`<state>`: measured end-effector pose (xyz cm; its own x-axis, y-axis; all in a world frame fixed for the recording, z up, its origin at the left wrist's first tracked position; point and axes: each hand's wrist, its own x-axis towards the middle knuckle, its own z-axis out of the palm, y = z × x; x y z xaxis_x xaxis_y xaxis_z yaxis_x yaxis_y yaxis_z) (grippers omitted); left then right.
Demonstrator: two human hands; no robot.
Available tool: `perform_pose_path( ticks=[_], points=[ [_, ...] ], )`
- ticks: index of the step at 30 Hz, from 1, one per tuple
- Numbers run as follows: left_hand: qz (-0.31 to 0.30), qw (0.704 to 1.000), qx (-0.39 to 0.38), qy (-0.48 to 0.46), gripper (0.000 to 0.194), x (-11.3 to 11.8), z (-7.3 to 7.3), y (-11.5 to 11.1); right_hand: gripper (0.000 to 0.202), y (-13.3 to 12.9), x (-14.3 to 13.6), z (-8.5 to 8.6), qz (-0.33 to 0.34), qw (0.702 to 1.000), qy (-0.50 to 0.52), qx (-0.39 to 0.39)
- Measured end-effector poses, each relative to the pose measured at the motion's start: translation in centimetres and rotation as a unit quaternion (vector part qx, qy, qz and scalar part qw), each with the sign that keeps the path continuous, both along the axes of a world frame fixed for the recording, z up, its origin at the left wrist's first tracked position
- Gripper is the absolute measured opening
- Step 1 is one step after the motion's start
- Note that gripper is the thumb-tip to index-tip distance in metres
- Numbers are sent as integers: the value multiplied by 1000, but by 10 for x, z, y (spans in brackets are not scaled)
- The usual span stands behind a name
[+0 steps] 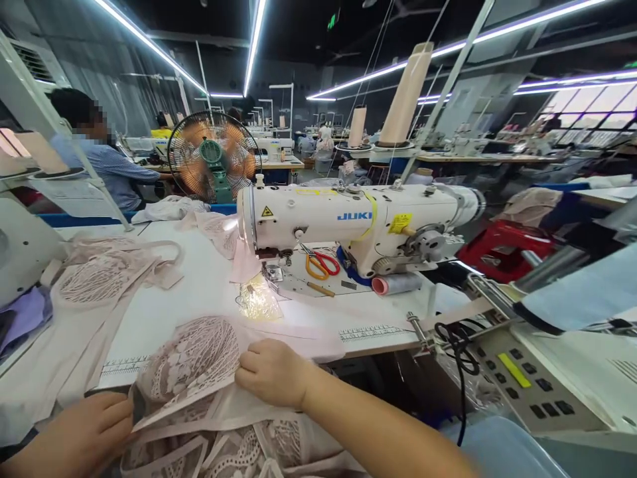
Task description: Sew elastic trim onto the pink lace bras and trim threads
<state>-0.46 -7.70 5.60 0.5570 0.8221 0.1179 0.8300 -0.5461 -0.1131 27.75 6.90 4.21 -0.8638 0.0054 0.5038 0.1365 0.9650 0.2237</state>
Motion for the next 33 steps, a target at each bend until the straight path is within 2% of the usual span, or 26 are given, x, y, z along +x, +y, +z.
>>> perform_pose_path(
  ticks=[4,7,9,12,13,14,17,21,24,28,31,33],
  points=[
    [22,998,46,23,34,7,27,23,24,-5,-18,11,-73,997,27,-26],
    [66,989,134,13,26,14,35,21,20,-18,-27,15,-118,991,20,-66],
    [44,980,195,-18,14,24,28,11,18,-25,-27,11,-134,985,5,-107],
    [-78,977,192,-46,26,46,6,0,14,-32,-22,1,-145,978,-4,-149],
    [-92,976,194,-45,28,54,-2,1,12,-32,-21,-2,-150,976,-5,-156],
    [-104,969,221,-45,28,61,-8,4,11,-33,-19,-4,-155,974,-3,-164],
    [-78,955,282,-49,26,74,-20,20,13,-34,-18,-6,-163,968,16,-189],
    [-74,953,287,-66,25,79,-14,33,13,-37,-20,-4,-162,966,45,-197],
    [-75,949,294,-79,24,82,-6,34,16,-38,-20,-3,-147,961,85,-219],
    [-61,950,294,-91,22,86,-3,35,21,-41,-14,0,-108,949,127,-267],
    [-87,954,270,-97,26,87,-3,37,11,-48,-7,1,-98,943,138,-288],
    [-96,951,272,-106,26,87,-2,39,4,-54,-3,-1,-116,947,144,-264]
  ],
)
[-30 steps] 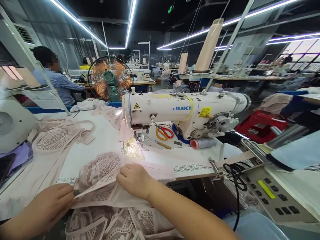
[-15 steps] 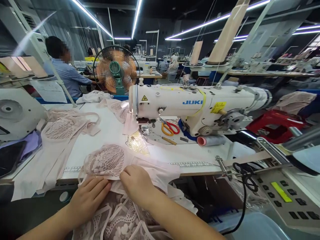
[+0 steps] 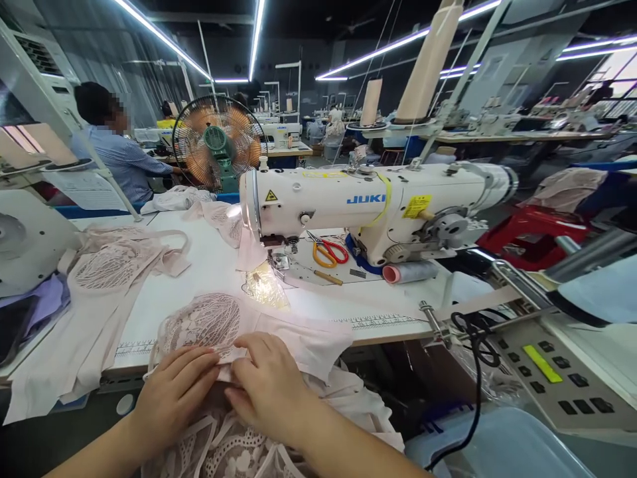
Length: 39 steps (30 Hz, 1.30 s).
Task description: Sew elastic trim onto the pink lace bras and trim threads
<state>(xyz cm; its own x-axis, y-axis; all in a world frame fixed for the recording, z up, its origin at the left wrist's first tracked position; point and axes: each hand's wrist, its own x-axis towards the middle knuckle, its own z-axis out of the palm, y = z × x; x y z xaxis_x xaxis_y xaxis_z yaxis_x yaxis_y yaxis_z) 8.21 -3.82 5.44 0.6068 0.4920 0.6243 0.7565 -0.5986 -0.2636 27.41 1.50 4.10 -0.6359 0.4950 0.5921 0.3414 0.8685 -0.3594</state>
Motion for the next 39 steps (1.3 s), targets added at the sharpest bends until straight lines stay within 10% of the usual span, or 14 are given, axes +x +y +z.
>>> perform_pose_path(
  ticks=[11,39],
  points=[
    [0,1000,-27,-4,25,0,-6,5,27,2,11,-18,-7,989,20,149],
    [51,995,-86,-31,26,12,-19,-3,14,-13,36,-31,0,994,43,99]
  ],
)
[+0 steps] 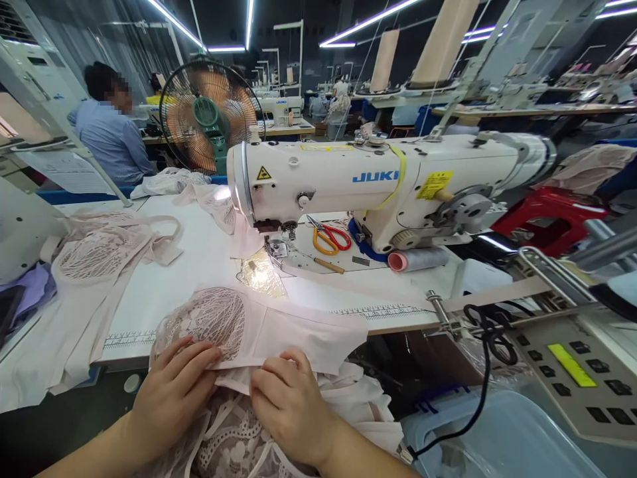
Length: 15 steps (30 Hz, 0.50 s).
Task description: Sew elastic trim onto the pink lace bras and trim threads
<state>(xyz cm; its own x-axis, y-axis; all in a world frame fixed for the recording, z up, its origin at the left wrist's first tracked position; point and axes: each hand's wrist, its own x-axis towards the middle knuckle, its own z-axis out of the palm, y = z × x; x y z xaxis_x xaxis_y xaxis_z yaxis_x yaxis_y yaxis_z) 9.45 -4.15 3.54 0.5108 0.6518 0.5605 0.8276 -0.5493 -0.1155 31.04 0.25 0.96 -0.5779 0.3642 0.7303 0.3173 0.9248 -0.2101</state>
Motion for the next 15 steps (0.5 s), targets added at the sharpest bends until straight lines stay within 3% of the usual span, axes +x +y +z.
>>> perform_pose_path(
  ticks=[6,15],
  points=[
    [7,1000,-21,-5,26,2,-5,0,15,-2,4,0,11,1000,13,-5],
    [2,1000,-8,-17,25,5,0,1,16,-5,4,-6,-23,1000,20,-8]
  ],
)
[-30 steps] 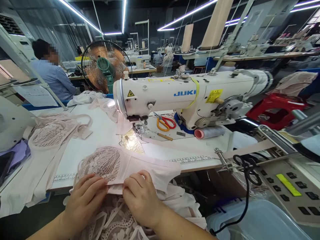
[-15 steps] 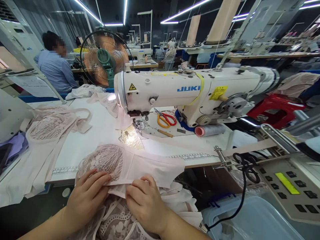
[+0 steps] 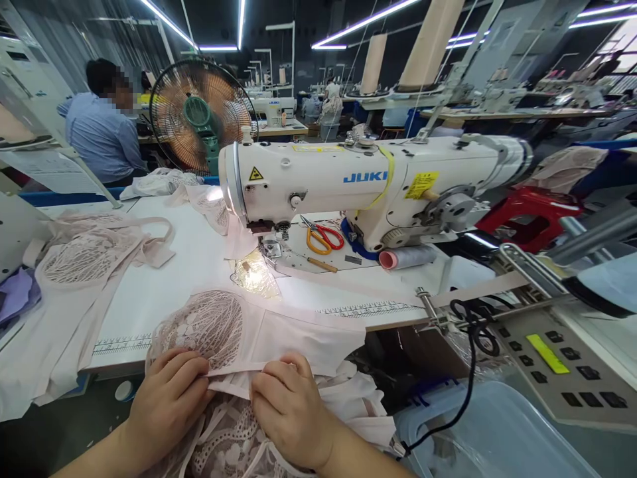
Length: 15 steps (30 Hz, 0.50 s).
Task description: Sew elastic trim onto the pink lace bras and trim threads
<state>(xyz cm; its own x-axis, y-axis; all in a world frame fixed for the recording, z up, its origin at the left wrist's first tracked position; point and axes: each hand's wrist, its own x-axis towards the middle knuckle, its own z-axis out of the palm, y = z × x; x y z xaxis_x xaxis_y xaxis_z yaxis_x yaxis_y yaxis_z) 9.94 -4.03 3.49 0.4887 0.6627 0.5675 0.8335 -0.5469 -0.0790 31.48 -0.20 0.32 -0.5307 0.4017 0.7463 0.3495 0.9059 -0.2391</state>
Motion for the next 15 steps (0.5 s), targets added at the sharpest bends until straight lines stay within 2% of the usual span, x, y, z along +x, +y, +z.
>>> perform_pose_path(
  ticks=[5,10,15],
  points=[
    [-4,1000,12,-10,25,2,11,1,16,0,-1,9,-34,999,12,-14],
    [-20,999,27,-12,24,7,23,4,8,-3,-12,24,-73,997,39,-3],
    [-22,999,47,-7,25,7,30,5,17,-1,-20,28,-113,992,55,10]
  ],
)
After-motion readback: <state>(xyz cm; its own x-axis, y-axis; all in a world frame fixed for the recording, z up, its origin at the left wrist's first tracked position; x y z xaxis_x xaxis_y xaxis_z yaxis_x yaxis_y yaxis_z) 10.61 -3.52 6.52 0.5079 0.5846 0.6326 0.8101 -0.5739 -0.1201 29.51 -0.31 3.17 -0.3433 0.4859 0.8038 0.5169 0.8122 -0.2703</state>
